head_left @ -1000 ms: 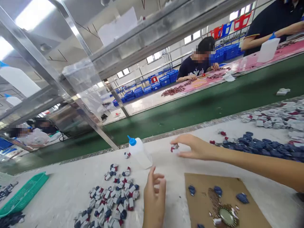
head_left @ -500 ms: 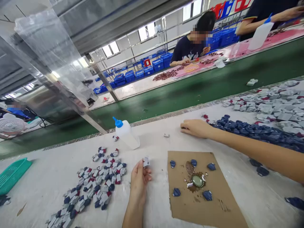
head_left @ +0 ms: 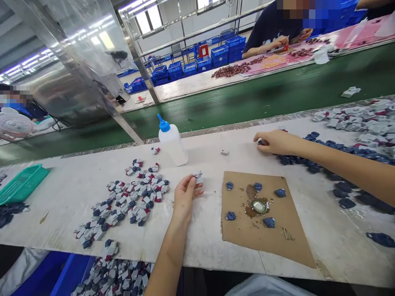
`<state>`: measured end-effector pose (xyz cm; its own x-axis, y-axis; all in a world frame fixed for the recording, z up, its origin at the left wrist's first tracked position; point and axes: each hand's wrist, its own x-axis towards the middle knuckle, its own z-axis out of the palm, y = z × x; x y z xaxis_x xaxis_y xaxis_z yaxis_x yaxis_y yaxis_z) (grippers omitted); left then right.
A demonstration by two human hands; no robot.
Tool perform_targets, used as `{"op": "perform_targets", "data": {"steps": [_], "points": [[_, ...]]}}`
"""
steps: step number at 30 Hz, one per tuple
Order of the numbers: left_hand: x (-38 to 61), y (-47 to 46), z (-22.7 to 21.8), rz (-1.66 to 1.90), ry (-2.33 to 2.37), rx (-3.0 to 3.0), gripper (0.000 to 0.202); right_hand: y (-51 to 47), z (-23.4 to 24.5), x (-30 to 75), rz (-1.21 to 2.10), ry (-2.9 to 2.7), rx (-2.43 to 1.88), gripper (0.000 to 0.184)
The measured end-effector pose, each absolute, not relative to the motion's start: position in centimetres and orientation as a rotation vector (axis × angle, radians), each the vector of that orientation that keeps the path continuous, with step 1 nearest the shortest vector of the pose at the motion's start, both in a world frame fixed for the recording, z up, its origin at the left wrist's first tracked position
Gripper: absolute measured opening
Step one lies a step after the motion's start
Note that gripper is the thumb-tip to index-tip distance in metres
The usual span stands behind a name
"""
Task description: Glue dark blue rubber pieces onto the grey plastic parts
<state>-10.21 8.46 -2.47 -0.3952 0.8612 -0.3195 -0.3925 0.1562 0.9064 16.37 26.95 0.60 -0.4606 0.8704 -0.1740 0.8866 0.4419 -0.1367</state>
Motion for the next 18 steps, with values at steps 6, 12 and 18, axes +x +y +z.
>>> {"op": "perform_targets", "data": {"steps": [6,12,18], "points": [[-9.1,7.6,-1.8,1.395,1.302,0.561,0.042,17.3,1.3,17.3,-1.024,2.875,1.399,0.027],[-7.0,6.3,-0.8,1.173,1.115,0.725,0.039,10.3,-2.1,17.3,-0.746,3.203,1.193,0.023],[-6.5,5.9,-1.0,1.038,1.048,0.789,0.036,10.9,-1.5,16.5,-0.977,3.125,1.191,0.02]]}}
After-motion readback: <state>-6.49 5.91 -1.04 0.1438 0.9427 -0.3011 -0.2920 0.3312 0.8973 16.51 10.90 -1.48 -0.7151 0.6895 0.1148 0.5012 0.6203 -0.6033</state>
